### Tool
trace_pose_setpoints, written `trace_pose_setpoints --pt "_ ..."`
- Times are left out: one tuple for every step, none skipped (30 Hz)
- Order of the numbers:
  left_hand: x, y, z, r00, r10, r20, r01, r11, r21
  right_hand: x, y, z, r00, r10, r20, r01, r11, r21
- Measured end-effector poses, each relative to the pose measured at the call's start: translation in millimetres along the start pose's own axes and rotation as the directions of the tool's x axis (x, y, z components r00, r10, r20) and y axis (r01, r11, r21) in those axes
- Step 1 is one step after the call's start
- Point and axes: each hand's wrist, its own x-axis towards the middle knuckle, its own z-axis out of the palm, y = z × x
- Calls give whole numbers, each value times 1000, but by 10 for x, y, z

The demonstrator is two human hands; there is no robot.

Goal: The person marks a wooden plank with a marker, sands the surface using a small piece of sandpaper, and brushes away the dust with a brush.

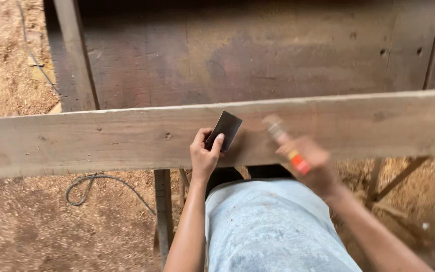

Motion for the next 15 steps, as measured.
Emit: trace_pose_setpoints --pt "-16 -14 -21 999 -4 34 3 1000 29 -45 23 -24 988 153 1 -152 987 -56" --pt "1 -27 12 998 0 67 -4 999 49 -50 64 -61 956 293 -7 -292 949 -119" --pt "7 -33 36 995 0 99 -6 998 62 -61 58 -68 904 427 -24 -424 888 -180" --pt "14 -28 14 992 3 124 -12 997 78 -90 -22 -7 943 332 5 -327 933 -150" --pt "12 -18 -10 989 5 150 -19 995 93 -129 -167 101 972 232 32 -227 967 -117" --pt "23 4 -30 984 70 162 -91 988 128 -172 -338 243 991 125 52 -121 990 -79" --pt "27 29 -52 975 135 178 -164 973 160 -235 -491 338 993 103 60 -103 995 0" --pt "54 39 -47 958 207 196 -243 953 181 -302 -577 388 995 74 64 -78 994 70" --pt "85 50 -60 965 164 204 -201 964 174 -370 -600 394 997 44 65 -52 989 140" --pt "72 49 -66 971 108 213 -145 975 168 -470 -596 345 997 78 -4 -78 997 28" --pt "64 42 -71 974 51 222 -88 983 163 -566 -531 254 992 104 -75 -110 990 -84" --pt "51 27 -85 973 31 228 -68 986 154 -645 -422 154 983 114 -145 -141 971 -191" --pt "41 12 -94 972 12 235 -47 988 146 -727 -357 89 948 278 -159 -315 894 -318" --pt "65 14 -113 972 -2 234 -32 990 141 -743 -278 84 886 421 -194 -463 776 -429" --pt "87 13 -116 970 6 242 -43 988 147 -755 -240 130 895 405 -187 -444 776 -447"
